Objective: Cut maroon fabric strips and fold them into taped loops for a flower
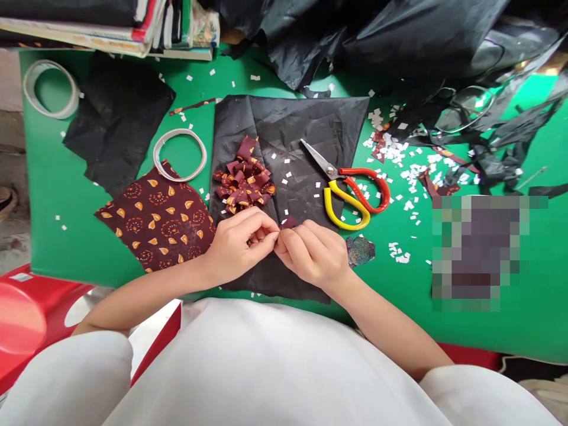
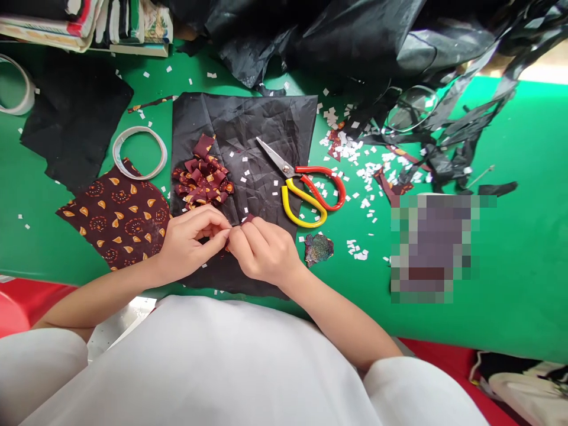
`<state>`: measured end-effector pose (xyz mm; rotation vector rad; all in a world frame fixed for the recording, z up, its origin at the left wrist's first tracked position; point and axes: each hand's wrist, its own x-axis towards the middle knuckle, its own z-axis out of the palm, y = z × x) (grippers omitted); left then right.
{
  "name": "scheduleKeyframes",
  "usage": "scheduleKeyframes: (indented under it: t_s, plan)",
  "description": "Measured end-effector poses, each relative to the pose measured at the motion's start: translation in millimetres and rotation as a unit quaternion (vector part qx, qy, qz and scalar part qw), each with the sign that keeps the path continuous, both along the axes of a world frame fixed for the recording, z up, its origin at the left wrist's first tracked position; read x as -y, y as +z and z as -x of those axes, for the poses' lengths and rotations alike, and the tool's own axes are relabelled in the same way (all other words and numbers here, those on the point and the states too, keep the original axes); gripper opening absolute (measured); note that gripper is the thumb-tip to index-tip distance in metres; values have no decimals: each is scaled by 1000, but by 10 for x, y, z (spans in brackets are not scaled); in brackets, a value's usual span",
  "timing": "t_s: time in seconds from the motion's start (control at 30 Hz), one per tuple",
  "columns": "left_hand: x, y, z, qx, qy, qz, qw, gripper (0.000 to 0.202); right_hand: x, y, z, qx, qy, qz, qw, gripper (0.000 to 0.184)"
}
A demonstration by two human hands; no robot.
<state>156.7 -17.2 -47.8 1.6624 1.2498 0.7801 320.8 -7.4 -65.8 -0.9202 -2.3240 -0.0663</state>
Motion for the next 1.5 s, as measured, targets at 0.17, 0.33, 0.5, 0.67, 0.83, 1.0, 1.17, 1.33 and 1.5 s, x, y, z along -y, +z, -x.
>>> scheduleKeyframes:
  t_s: [0.17,0.33,0.5,0.67,0.83,1.0,1.17,1.33,1.5]
  plan:
    - [15,3,-7,0,11,-6,1000,8,13,12,0,22,-11,-7,1000,23]
    - [18,7,-17,15,8,-1,1000,7,29,31,-7,27,-10,3,1000,23]
    - [13,-17,-19,20,-9,-2,1000,8,40,58,-24,47,-7,17,999,25]
    - [30,-23,-30,14,-13,0,1000,9,41,49,-38,37,3,26,999,21]
    - [73,2,-32,25,-16,-22,999,9,55,30,-34,-10,19,49,999,18]
    - [102,2,-41,21,-11,-56,998,9,69,-2,-5,-54,22,90,994,19]
    - [88,-25,-49,-3,-9,-93,996,10,55,-22,7,-72,29,116,990,17]
    - [108,-85,-27,-41,-16,-129,991,8,47,-33,-4,-67,31,102,992,14]
    - [115,-60,-12,-187,-51,-207,959,8,49,-15,4,-58,33,64,996,11]
